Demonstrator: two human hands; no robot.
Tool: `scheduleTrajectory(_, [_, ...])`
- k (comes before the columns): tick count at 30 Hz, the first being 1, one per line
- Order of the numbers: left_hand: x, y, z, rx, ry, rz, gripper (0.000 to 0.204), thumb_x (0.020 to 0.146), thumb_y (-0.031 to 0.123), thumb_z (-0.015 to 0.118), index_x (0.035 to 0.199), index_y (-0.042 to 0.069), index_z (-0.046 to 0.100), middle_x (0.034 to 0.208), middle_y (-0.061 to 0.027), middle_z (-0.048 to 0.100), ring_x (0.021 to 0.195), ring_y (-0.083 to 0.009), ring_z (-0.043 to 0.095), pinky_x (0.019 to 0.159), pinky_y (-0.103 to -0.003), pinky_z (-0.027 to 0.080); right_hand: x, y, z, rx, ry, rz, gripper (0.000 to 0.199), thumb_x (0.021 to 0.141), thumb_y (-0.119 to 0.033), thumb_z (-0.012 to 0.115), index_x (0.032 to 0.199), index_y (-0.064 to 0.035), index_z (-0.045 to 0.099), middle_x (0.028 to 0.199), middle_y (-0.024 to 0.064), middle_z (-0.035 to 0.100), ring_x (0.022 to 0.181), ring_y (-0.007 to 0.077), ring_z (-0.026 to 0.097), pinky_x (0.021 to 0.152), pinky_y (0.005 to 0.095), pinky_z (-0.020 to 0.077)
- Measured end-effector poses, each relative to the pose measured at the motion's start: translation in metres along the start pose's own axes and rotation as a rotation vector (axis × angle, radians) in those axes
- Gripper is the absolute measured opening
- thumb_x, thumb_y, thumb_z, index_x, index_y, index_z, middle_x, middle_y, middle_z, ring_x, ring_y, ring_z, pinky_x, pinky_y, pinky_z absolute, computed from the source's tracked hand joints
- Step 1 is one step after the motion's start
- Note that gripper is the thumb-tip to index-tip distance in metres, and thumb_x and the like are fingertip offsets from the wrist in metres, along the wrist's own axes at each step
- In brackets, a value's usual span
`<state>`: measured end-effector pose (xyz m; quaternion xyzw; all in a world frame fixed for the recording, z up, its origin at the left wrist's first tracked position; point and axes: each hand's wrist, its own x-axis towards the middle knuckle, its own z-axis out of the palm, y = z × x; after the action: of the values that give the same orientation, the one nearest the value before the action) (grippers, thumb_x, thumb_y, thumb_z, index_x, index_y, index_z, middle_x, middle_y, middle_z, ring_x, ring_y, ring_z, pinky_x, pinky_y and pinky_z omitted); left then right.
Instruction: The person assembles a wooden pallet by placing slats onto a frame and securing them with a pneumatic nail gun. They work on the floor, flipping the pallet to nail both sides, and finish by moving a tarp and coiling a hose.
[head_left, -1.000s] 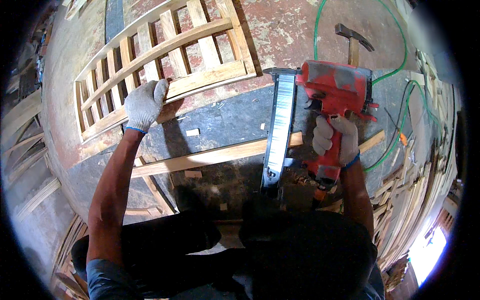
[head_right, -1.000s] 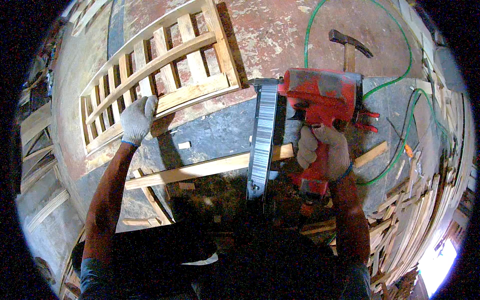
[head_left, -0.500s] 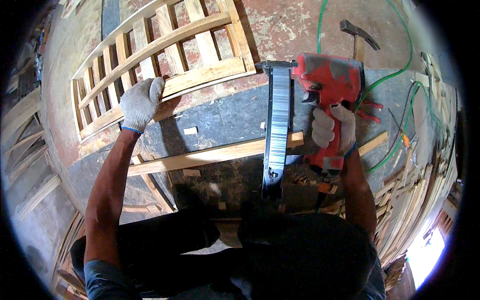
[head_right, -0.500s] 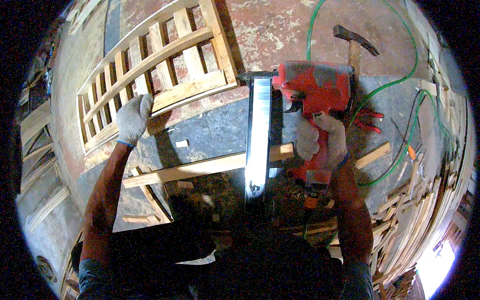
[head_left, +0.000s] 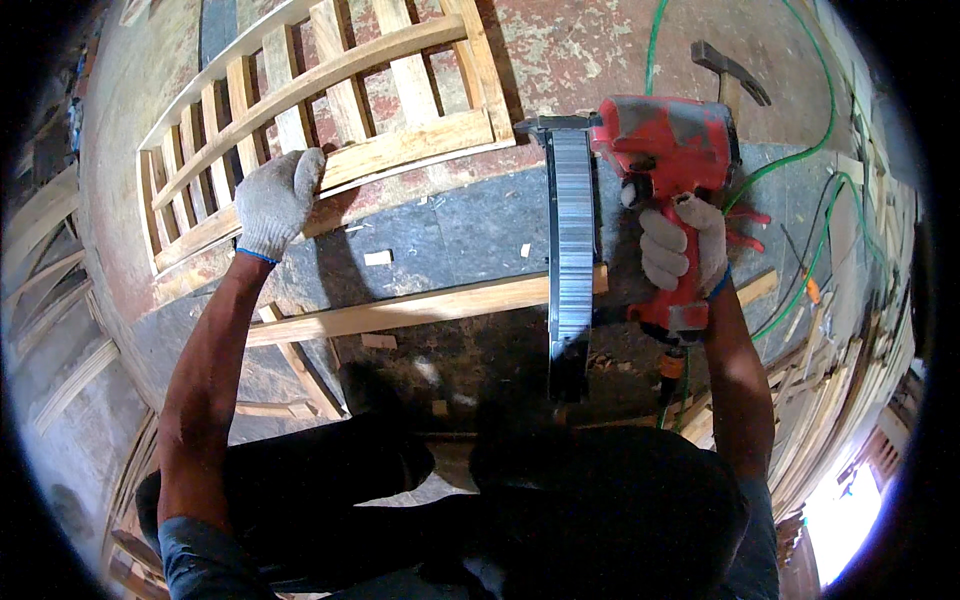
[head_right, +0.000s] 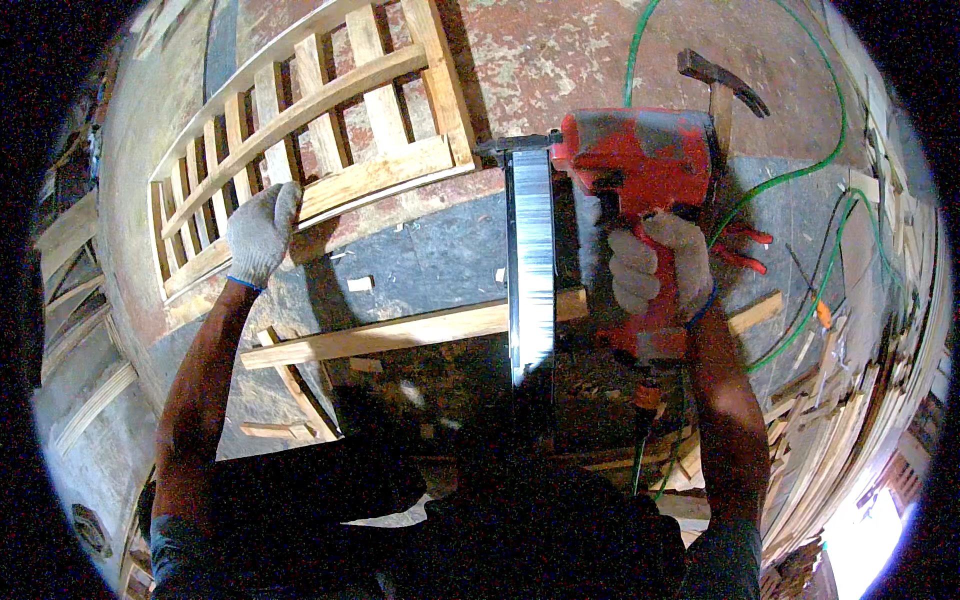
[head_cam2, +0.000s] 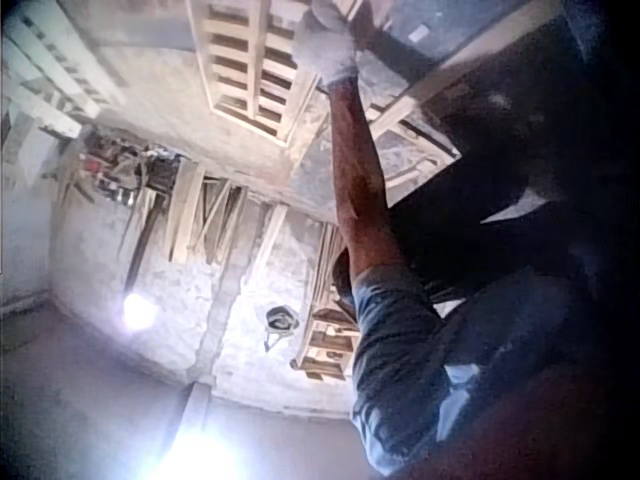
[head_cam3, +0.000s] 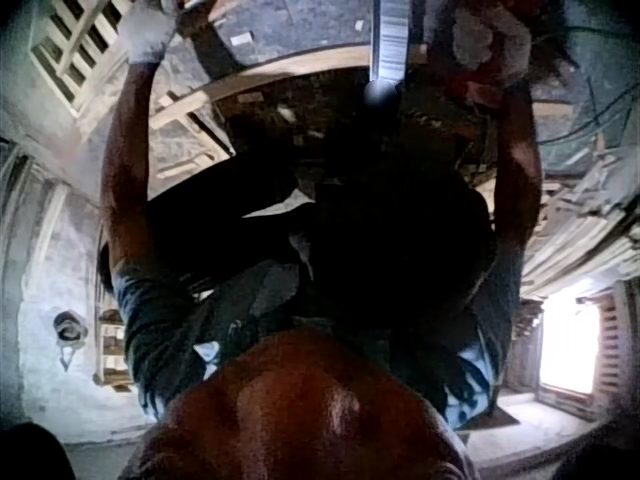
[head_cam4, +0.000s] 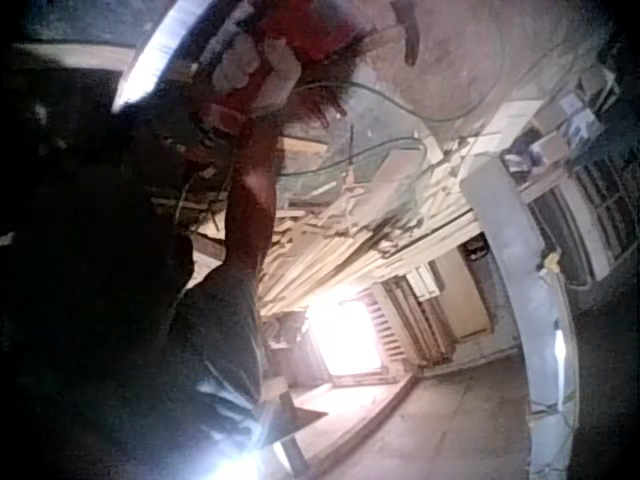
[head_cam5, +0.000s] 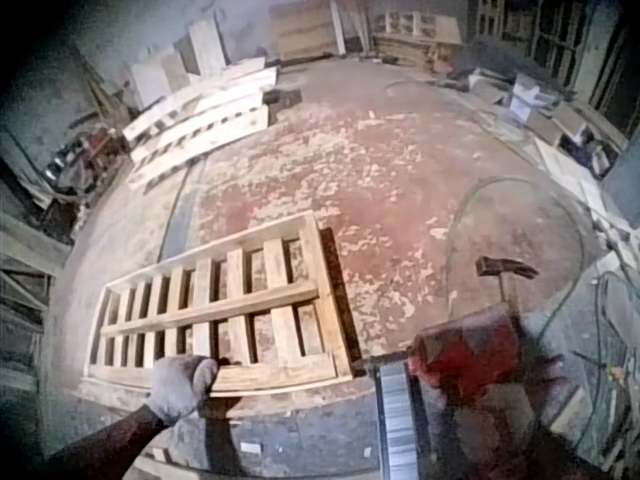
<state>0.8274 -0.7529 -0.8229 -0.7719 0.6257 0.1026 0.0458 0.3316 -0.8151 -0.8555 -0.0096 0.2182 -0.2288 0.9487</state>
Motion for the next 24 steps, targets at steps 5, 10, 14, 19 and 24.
scheduleTrajectory(5, [-0.001, 0.001, -0.001, -0.021, -0.014, -0.014, 0.056, 0.102, 0.054, 0.038, 0.095, 0.012, 0.073, 0.083, -0.0187, 0.07, 0.081, -0.0399, 0.069, 0.074, -0.049, 0.053, 0.007, 0.005, 0.011, 0.012, -0.025, -0.055, 0.028, 0.099, -0.031, 0.051, 0.125, -0.0181, 0.05, 0.065, 0.0006, 0.045, 0.047, 0.017, 0.047, 0.041, 0.0367, 0.0406])
scheduleTrajectory(10, [0.0, 0.001, -0.002, 0.003, -0.014, -0.01, 0.057, 0.102, 0.055, 0.038, 0.094, 0.012, 0.073, 0.082, -0.0187, 0.07, 0.081, -0.04, 0.069, 0.073, -0.049, 0.053, 0.009, 0.006, 0.004, 0.053, -0.047, -0.048, 0.025, 0.099, -0.032, 0.051, 0.122, -0.0208, 0.053, 0.064, 0.0003, 0.045, 0.047, 0.018, 0.047, 0.042, 0.038, 0.0403])
scheduleTrajectory(14, [0.001, -0.004, 0.003, 0.005, -0.018, 0.002, 0.058, 0.102, 0.056, 0.037, 0.093, 0.012, 0.073, 0.081, -0.0187, 0.07, 0.08, -0.0405, 0.068, 0.073, -0.05, 0.053, 0.008, 0.004, 0.004, 0.011, -0.06, -0.049, 0.03, 0.1, -0.034, 0.052, 0.127, -0.022, 0.05, 0.065, -0.0003, 0.045, 0.048, 0.0174, 0.047, 0.042, 0.0375, 0.0417])
scheduleTrajectory(19, [0.0, -0.004, 0.004, -0.01, 0.019, 0.001, 0.057, 0.102, 0.056, 0.037, 0.09, 0.011, 0.071, 0.08, -0.0185, 0.069, 0.079, -0.0408, 0.068, 0.073, -0.051, 0.052, 0.01, 0.009, 0.003, 0.017, -0.036, -0.11, 0.046, 0.099, -0.032, 0.049, 0.143, -0.0168, 0.042, 0.064, 0.0001, 0.045, 0.046, 0.0144, 0.046, 0.036, 0.0334, 0.0405])
scheduleTrajectory(24, [0.001, -0.004, 0.003, 0.016, -0.005, -0.009, 0.057, 0.102, 0.055, 0.037, 0.089, 0.011, 0.071, 0.079, -0.0187, 0.069, 0.077, -0.0406, 0.068, 0.072, -0.051, 0.052, 0.011, 0.005, 0.009, -0.014, 0.019, -0.103, 0.048, 0.098, -0.031, 0.051, 0.143, -0.0145, 0.042, 0.063, 0.0, 0.045, 0.045, 0.0146, 0.047, 0.036, 0.034, 0.0411])
